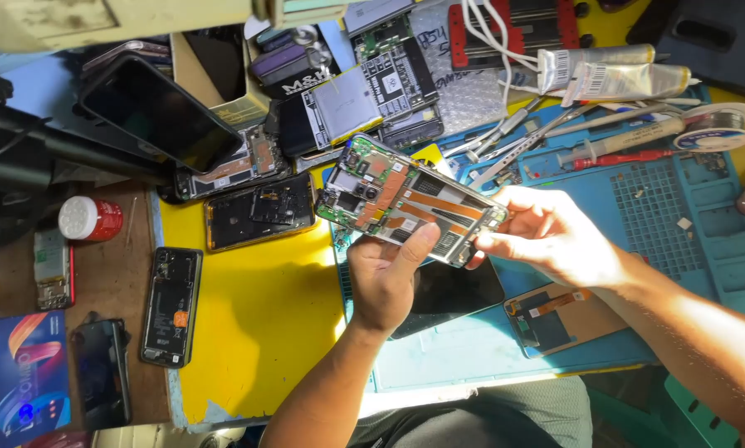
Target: The person handles a disassembled smartphone, picking up and setting down various components on a cluttered workbench. They use a metal prying tool to work on the edges of a phone screen and handle other phone parts and tools scattered across the table.
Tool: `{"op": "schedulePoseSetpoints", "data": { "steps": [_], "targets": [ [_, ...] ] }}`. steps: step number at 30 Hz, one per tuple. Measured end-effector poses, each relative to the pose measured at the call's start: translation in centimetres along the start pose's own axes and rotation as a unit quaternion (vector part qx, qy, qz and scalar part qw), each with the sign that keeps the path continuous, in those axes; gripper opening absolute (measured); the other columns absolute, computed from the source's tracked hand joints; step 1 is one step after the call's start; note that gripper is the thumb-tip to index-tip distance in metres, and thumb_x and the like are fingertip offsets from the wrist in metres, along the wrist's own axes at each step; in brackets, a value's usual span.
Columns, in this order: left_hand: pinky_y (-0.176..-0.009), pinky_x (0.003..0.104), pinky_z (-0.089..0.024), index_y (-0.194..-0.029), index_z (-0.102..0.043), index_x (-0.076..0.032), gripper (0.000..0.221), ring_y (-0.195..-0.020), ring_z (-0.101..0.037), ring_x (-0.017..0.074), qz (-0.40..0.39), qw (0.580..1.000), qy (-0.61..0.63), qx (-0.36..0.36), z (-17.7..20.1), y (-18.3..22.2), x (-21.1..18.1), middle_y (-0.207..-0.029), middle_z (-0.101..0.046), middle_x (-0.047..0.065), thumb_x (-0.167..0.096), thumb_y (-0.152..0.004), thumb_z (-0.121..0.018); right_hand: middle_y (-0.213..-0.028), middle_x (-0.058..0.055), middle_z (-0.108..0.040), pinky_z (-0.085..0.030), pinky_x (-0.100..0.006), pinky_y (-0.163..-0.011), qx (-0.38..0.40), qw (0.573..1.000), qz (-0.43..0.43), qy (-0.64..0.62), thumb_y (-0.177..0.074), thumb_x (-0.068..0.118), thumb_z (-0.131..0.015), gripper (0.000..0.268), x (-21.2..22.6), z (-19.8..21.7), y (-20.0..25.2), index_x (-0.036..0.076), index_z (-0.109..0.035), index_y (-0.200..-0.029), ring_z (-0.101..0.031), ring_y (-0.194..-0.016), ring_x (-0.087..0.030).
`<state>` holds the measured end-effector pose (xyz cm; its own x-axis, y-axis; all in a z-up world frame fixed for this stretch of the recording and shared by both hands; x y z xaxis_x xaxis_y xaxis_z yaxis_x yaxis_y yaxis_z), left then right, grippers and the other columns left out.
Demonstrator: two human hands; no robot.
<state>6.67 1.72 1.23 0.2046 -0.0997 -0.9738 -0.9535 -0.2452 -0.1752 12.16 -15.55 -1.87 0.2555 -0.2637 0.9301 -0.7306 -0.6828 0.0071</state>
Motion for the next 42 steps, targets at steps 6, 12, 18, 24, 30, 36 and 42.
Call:
{"op": "schedulePoseSetpoints", "data": {
  "steps": [6,12,18,24,30,36,42],
  "targets": [
    [-0.100,0.045,-0.055,-0.116,-0.071,0.001,0.025,-0.107,-0.068,0.0234,0.061,0.998,0.019,0.004,-0.5,-0.8,0.0,-0.108,-0.073,0.015,-0.009,-0.093,-0.070,-0.094,-0.023,-0.075,-0.063,-0.046,-0.085,-0.010,0.999,0.022,-0.034,-0.084,-0.009,-0.075,0.026,0.7,-1.2,-0.6,-0.005,-0.067,-0.108,-0.078,-0.088,-0.029],
    [-0.099,0.043,-0.057,-0.115,-0.069,0.004,0.026,-0.107,-0.067,0.0211,0.081,0.996,-0.031,0.039,0.2,-0.5,0.8,-0.109,-0.074,0.015,-0.004,-0.090,-0.068,-0.100,-0.017,-0.073,-0.065,-0.048,-0.082,-0.003,0.999,0.002,-0.050,-0.090,-0.004,-0.074,0.020,-1.3,0.2,-1.0,-0.003,-0.065,-0.107,-0.074,-0.095,-0.026],
    [-0.063,0.046,-0.038,-0.084,-0.064,-0.003,0.010,-0.069,-0.060,0.0392,-0.359,0.902,-0.236,0.035,4.5,-0.8,1.0,-0.079,-0.051,0.030,-0.002,-0.092,-0.060,-0.107,-0.018,-0.069,-0.068,-0.041,-0.082,0.044,0.984,0.037,-0.166,-0.094,0.003,-0.075,0.026,-2.0,-0.6,-1.0,0.001,-0.058,-0.113,-0.071,-0.097,-0.024],
    [-0.096,0.041,-0.055,-0.145,-0.050,0.004,0.057,-0.115,-0.065,0.0301,0.055,0.984,-0.167,-0.004,1.4,-1.7,0.6,-0.134,-0.062,0.022,-0.018,-0.093,-0.055,-0.116,-0.020,-0.071,-0.069,-0.039,-0.085,0.075,0.985,0.041,-0.152,-0.094,0.008,-0.076,0.027,-2.4,-0.5,-1.2,-0.001,-0.060,-0.114,-0.072,-0.104,-0.028],
    [-0.094,0.044,-0.060,-0.147,-0.051,0.008,0.071,-0.105,-0.069,0.0373,0.097,0.994,-0.002,-0.049,-2.5,-1.5,-0.1,-0.115,-0.066,0.025,-0.021,-0.082,-0.056,-0.116,-0.020,-0.070,-0.068,-0.037,-0.082,0.071,0.989,0.037,-0.128,-0.095,0.012,-0.075,0.028,-1.0,-0.4,-1.0,0.001,-0.058,-0.114,-0.072,-0.099,-0.027],
    [-0.063,0.040,-0.060,-0.145,-0.058,-0.008,0.059,-0.109,-0.071,0.0352,0.262,0.954,-0.062,-0.130,3.3,-2.3,1.9,-0.121,-0.069,0.021,-0.030,-0.090,-0.056,-0.089,-0.001,-0.071,-0.059,-0.024,-0.069,-0.122,0.967,0.069,0.214,-0.096,0.029,-0.069,0.022,6.8,3.0,0.1,0.008,-0.074,-0.099,-0.068,-0.077,-0.009],
    [-0.095,0.044,-0.063,-0.137,-0.059,0.000,0.057,-0.116,-0.070,0.0338,0.053,0.982,0.084,-0.158,5.5,-4.5,-1.1,-0.128,-0.067,0.019,-0.023,-0.086,-0.053,-0.102,-0.010,-0.065,-0.060,-0.025,-0.083,-0.312,0.841,0.223,0.382,-0.103,0.003,-0.071,0.007,11.7,11.4,3.0,-0.002,-0.068,-0.107,-0.066,-0.090,-0.015]
  ]
}}
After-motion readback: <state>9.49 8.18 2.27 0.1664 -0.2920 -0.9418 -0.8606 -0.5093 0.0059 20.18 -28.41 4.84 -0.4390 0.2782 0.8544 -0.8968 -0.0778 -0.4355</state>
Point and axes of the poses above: each hand's wrist, its own y-axis away from the middle knuckle, its own z-axis out of the back of the hand, x = y × z, the point moved 7 cm from there along -y, towards the middle knuckle
